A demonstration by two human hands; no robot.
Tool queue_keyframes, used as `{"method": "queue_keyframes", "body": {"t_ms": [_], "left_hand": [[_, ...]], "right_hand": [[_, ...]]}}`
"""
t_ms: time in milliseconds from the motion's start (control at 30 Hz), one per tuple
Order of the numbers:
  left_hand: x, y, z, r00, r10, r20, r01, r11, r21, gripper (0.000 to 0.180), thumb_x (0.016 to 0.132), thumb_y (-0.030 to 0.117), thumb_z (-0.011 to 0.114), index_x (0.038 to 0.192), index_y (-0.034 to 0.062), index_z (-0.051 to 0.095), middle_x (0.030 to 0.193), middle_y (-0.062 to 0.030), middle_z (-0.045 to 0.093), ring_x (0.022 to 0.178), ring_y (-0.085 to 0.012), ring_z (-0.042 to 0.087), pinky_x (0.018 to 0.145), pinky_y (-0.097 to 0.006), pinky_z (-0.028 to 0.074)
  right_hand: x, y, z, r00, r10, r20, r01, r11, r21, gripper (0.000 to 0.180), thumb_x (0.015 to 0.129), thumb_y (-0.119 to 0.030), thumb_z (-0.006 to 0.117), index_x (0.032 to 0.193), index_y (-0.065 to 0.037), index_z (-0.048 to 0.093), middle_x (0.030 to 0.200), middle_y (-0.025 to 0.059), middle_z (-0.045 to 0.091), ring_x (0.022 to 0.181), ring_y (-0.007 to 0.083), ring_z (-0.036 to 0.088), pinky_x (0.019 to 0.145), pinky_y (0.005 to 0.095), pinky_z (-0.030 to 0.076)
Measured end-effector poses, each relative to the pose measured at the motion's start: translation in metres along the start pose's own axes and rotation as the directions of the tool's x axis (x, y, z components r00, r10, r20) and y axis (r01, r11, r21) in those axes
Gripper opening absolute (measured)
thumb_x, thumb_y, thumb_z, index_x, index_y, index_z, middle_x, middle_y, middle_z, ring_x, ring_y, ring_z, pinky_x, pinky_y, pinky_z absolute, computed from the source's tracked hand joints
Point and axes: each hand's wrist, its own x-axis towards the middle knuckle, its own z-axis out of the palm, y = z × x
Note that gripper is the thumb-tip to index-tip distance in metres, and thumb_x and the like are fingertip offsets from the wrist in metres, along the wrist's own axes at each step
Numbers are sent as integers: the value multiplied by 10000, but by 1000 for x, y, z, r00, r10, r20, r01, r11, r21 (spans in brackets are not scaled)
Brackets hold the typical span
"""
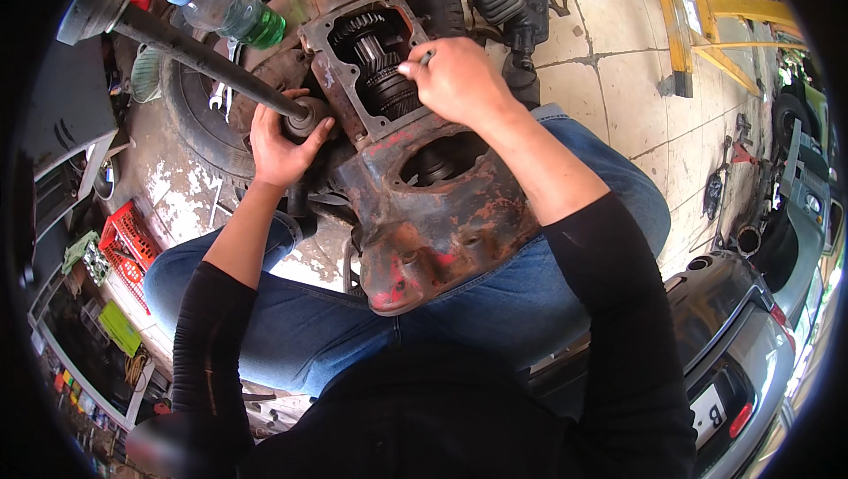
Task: The person sits on the floor and works on a disassembled transmission casing resting on their lap. They use a small metal tool to manipulate internal gears and shafts, then pour liquid from a plastic bottle into the casing, and continue adjusting the internal components.
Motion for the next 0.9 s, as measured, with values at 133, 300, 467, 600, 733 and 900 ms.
{"method": "queue_keyframes", "body": {"t_ms": [133, 300, 467, 600, 733, 900], "left_hand": [[0, 1, -1, 1000, -10, 5, 10, 1000, -3, 516, 761, 294, 957, 1174, 67, 746, 1093, -130, 737, 1071, -362, 704, 972, -455, 552], [1, 0, 0, 1000, 7, 2, -7, 1000, 4, 511, 761, 288, 953, 1172, 68, 745, 1093, -133, 737, 1072, -365, 704, 971, -459, 552], [1, 2, -1, 1000, -12, 2, 12, 1000, -6, 501, 758, 279, 953, 1160, 64, 746, 1100, -134, 737, 1078, -368, 705, 975, -458, 551], [-1, -4, 0, 1000, 20, 4, -20, 1000, 20, 504, 755, 277, 954, 1161, 62, 747, 1105, -138, 736, 1079, -370, 706, 975, -459, 551], [-1, -2, 0, 1000, -1, -2, 1, 1000, 29, 510, 754, 282, 957, 1164, 64, 747, 1107, -142, 735, 1079, -375, 705, 976, -461, 551], [-2, -4, 1, 1000, 9, -6, -9, 999, 47, 514, 752, 289, 959, 1162, 64, 747, 1105, -146, 733, 1076, -381, 706, 975, -465, 552]], "right_hand": [[2, 13, 11, 990, -109, -89, 129, 957, 261, 280, 1047, -296, 744, 1060, -22, 800, 790, 99, 763, 697, 172, 746, 663, 344, 563], [4, 17, 21, 939, -293, -180, 299, 954, 3, 298, 1063, -311, 707, 1042, -22, 776, 868, 143, 777, 766, 337, 749, 722, 412, 579], [1, 4, 14, 989, -95, -112, 121, 961, 250, 289, 1063, -276, 716, 1026, 6, 765, 861, 148, 770, 765, 288, 757, 707, 389, 565], [-1, 7, 22, 917, -342, -204, 369, 923, 111, 290, 1075, -270, 706, 1028, 11, 764, 816, 136, 768, 711, 234, 754, 684, 373, 565], [4, 7, 27, 976, -142, -165, 174, 964, 199, 268, 1067, -255, 712, 1029, 5, 761, 820, 99, 779, 719, 223, 772, 676, 356, 573], [1, 3, 31, 976, -123, -177, 170, 945, 279, 291, 1079, -270, 691, 1024, 8, 757, 816, 86, 777, 726, 198, 774, 675, 348, 575]]}}
